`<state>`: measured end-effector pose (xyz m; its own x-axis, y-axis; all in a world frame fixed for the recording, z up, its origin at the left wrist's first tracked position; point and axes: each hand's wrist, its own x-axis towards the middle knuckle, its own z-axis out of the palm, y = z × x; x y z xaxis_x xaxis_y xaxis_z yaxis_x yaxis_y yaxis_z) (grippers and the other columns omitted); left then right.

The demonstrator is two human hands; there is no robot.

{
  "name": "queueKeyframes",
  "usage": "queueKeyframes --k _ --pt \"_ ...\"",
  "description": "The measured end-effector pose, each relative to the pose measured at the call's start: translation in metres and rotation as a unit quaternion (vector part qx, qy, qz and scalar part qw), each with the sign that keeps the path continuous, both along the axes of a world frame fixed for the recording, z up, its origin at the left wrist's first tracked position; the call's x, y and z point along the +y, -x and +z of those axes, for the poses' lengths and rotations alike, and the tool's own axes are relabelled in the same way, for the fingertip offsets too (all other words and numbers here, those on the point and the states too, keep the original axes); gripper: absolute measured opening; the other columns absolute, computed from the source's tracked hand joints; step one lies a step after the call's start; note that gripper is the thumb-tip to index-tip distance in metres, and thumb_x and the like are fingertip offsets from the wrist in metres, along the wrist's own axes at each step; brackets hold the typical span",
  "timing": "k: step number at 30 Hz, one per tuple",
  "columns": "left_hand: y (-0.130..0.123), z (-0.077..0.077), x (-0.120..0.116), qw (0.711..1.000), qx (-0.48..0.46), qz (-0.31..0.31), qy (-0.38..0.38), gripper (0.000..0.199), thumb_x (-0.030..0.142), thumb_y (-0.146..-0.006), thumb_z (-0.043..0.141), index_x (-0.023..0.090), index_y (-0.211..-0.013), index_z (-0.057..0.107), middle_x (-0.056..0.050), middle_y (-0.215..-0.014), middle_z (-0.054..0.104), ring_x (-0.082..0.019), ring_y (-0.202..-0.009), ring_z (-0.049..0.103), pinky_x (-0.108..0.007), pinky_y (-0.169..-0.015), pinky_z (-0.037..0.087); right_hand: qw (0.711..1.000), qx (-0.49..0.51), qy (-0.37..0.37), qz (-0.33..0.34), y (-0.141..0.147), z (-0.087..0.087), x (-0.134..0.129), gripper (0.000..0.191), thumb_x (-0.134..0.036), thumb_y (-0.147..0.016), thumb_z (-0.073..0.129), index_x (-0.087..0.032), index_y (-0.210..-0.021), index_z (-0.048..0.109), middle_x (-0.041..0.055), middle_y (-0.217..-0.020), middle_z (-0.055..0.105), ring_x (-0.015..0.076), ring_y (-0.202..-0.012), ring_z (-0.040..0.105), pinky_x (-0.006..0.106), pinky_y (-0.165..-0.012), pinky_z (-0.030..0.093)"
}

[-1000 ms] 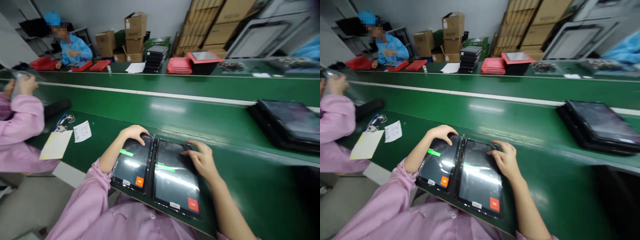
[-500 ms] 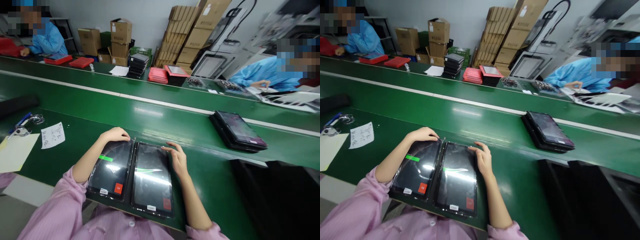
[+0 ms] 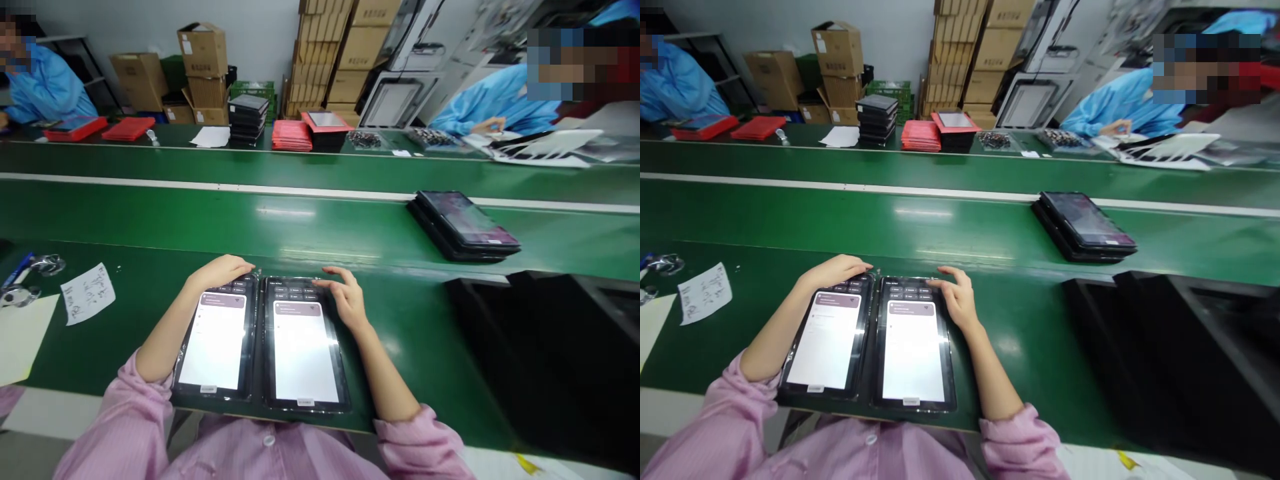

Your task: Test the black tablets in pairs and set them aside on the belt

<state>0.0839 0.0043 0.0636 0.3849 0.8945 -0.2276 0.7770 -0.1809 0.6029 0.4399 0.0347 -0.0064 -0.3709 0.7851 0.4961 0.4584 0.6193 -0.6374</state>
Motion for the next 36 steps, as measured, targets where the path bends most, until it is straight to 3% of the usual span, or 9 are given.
queueKeyframes --k 4,10,13,16,19,24,27,31,36 --pt "-0.02 -0.003 -0.002 0.998 0.027 -0.037 -0.032 0.048 0.044 -0.102 0.031 0.02 -0.122 0.068 -0.006 -0.127 0.069 -0.02 -0.117 0.062 -0.026 -0.099 0.045 0.998 0.049 0.021 -0.025 0.0 0.003 0.0 0.05 -0.047 -0.102 0.035 -0.026 -0.1 0.081 0.0091 -0.115 0.065 0.0285 -0.107 0.062 0.046 -0.097 0.048" --pt "-0.032 0.002 -0.003 0.986 0.154 0.009 -0.071 0.048 0.042 -0.102 0.026 0.025 -0.101 0.071 -0.004 -0.106 0.075 -0.025 -0.101 0.068 -0.031 -0.08 0.046 0.998 0.04 0.029 -0.038 0.002 0.005 -0.002 0.053 -0.053 -0.101 0.034 -0.026 -0.098 0.081 0.009 -0.113 0.066 0.0282 -0.106 0.062 0.047 -0.096 0.048" --pt "-0.029 0.008 -0.002 0.983 0.165 0.026 -0.079 0.051 0.045 -0.103 0.021 0.025 -0.1 0.068 -0.004 -0.093 0.075 -0.025 -0.089 0.069 -0.03 -0.074 0.044 0.996 0.065 0.043 -0.047 0.003 0.005 -0.001 0.053 -0.053 -0.102 0.034 -0.025 -0.098 0.079 0.0097 -0.112 0.066 0.0275 -0.106 0.062 0.045 -0.096 0.048" --pt "-0.025 0.012 -0.003 0.987 0.144 0.021 -0.065 0.056 0.047 -0.104 0.014 0.026 -0.101 0.066 -0.002 -0.084 0.072 -0.023 -0.081 0.067 -0.03 -0.07 0.043 0.989 0.094 0.096 -0.061 0.004 0.001 0.002 0.055 -0.058 -0.101 0.033 -0.022 -0.105 0.075 0.0103 -0.108 0.068 0.027 -0.102 0.063 0.043 -0.094 0.048" --pt "-0.023 0.014 -0.003 0.989 0.138 0.016 -0.052 0.06 0.047 -0.104 0.01 0.026 -0.103 0.066 -0.002 -0.081 0.071 -0.023 -0.077 0.066 -0.03 -0.069 0.043 0.973 0.099 0.188 -0.09 0.005 -0.004 0.004 0.059 -0.07 -0.095 0.036 -0.021 -0.101 0.068 0.0071 -0.086 0.069 0.0253 -0.081 0.065 0.04 -0.079 0.051" --pt "-0.025 0.015 -0.006 0.994 0.111 0.017 -0.014 0.057 0.045 -0.103 0.017 0.026 -0.113 0.069 -0.003 -0.115 0.074 -0.022 -0.105 0.068 -0.03 -0.086 0.048 0.964 0.052 0.23 -0.123 0.006 -0.008 -0.001 0.062 -0.077 -0.091 0.037 -0.023 -0.075 0.062 0.0034 -0.066 0.062 0.0229 -0.066 0.058 0.036 -0.066 0.045" --pt "-0.029 0.014 -0.01 0.996 0.087 -0.017 0.0 0.057 0.044 -0.104 0.017 0.023 -0.129 0.065 -0.004 -0.142 0.061 -0.021 -0.132 0.054 -0.037 -0.115 0.034 0.955 0.08 0.247 -0.144 0.009 -0.012 -0.003 0.064 -0.079 -0.088 0.04 -0.022 -0.074 0.065 0.0049 -0.07 0.064 0.024 -0.07 0.059 0.037 -0.068 0.046" --pt "-0.031 0.01 -0.016 0.991 0.112 -0.067 0.017 0.056 0.039 -0.105 0.014 0.026 -0.142 0.054 -0.004 -0.154 0.048 -0.022 -0.144 0.041 -0.056 -0.124 -0.002 0.909 0.222 0.335 -0.111 0.014 -0.011 -0.002 0.065 -0.083 -0.078 0.051 -0.021 -0.08 0.069 0.0085 -0.085 0.072 0.0281 -0.085 0.065 0.041 -0.081 0.051" --pt "-0.029 0.004 -0.018 0.983 0.16 -0.085 0.002 0.054 0.032 -0.105 0.015 0.028 -0.144 0.052 -0.008 -0.158 0.041 -0.024 -0.148 0.035 -0.064 -0.12 -0.008 0.808 0.411 0.422 0.025 0.026 0.006 -0.009 0.06 -0.076 -0.08 0.058 -0.021 -0.1 0.07 0.0094 -0.102 0.073 0.0292 -0.1 0.068 0.044 -0.095 0.052"
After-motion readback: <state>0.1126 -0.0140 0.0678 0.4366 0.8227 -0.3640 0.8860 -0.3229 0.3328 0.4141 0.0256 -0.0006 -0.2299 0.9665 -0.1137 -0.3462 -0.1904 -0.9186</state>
